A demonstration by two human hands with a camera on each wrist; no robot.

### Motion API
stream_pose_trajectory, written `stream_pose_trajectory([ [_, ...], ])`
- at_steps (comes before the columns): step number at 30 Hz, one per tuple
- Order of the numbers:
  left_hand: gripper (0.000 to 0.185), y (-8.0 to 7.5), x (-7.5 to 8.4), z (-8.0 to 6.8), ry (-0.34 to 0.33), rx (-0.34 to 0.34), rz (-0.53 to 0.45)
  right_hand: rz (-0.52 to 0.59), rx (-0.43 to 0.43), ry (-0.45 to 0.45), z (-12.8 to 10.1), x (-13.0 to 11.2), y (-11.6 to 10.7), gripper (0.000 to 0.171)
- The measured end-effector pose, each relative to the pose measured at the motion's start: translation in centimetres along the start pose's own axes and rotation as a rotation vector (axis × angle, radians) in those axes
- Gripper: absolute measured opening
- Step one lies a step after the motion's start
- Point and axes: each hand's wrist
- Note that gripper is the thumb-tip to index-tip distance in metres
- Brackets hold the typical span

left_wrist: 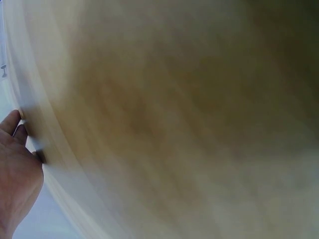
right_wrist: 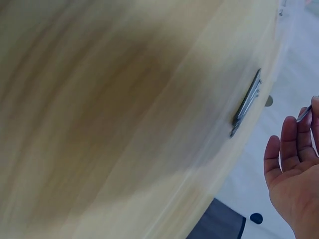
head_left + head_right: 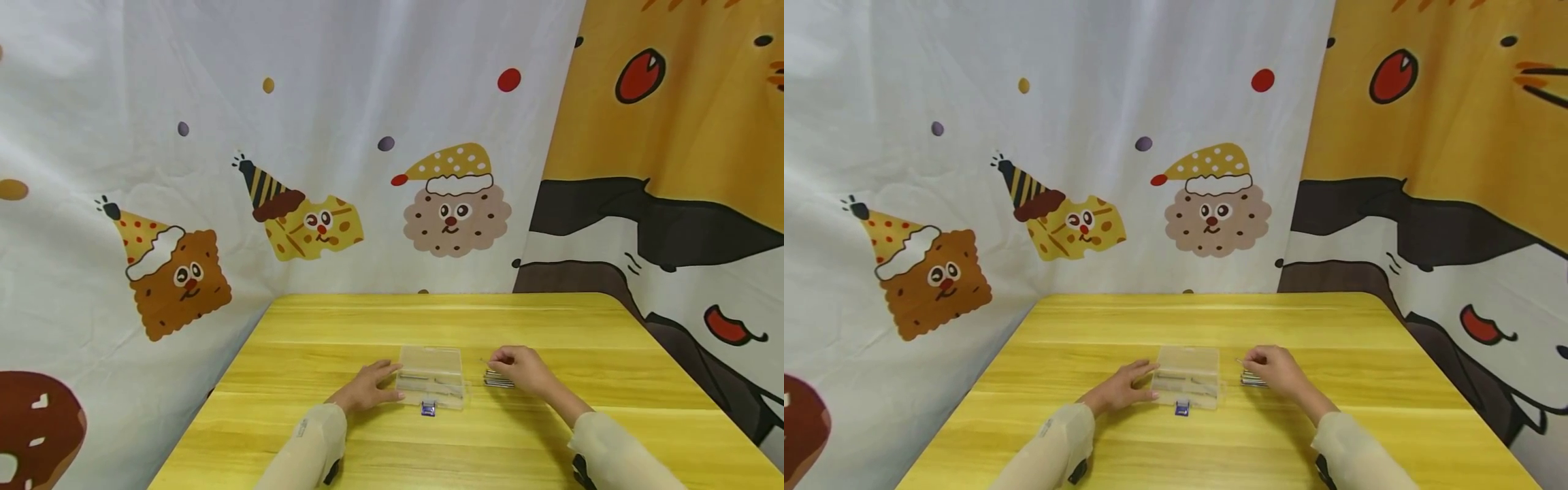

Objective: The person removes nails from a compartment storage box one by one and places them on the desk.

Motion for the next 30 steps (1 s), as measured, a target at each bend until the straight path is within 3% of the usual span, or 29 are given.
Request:
stream_pose_trajectory([
  [5,0.072,0.0,0.0,0.0,-0.003,0.000,-0.003,-0.022,-0.028,-0.034,-0.8,1.0,-0.5,0.012],
  [15,0.071,0.0,0.2,-0.2,0.023,-0.011,0.026,-0.036,-0.088,-0.020,-1.8,2.2,0.2,0.011],
  [22,0.071,0.0,0.2,-0.2,0.031,-0.009,0.038,-0.070,-0.096,-0.064,-1.9,2.5,0.4,0.009],
  [30,0.071,0.0,0.2,-0.2,0.035,-0.009,0.049,-0.074,-0.064,-0.018,-1.7,2.2,0.1,0.009],
])
Point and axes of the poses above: each hand's wrist, its own z-axis towards the middle knuckle, its own y-axis out of the palm, x = y × z, and after that the axes turned 12 degrees about -z, right-handed
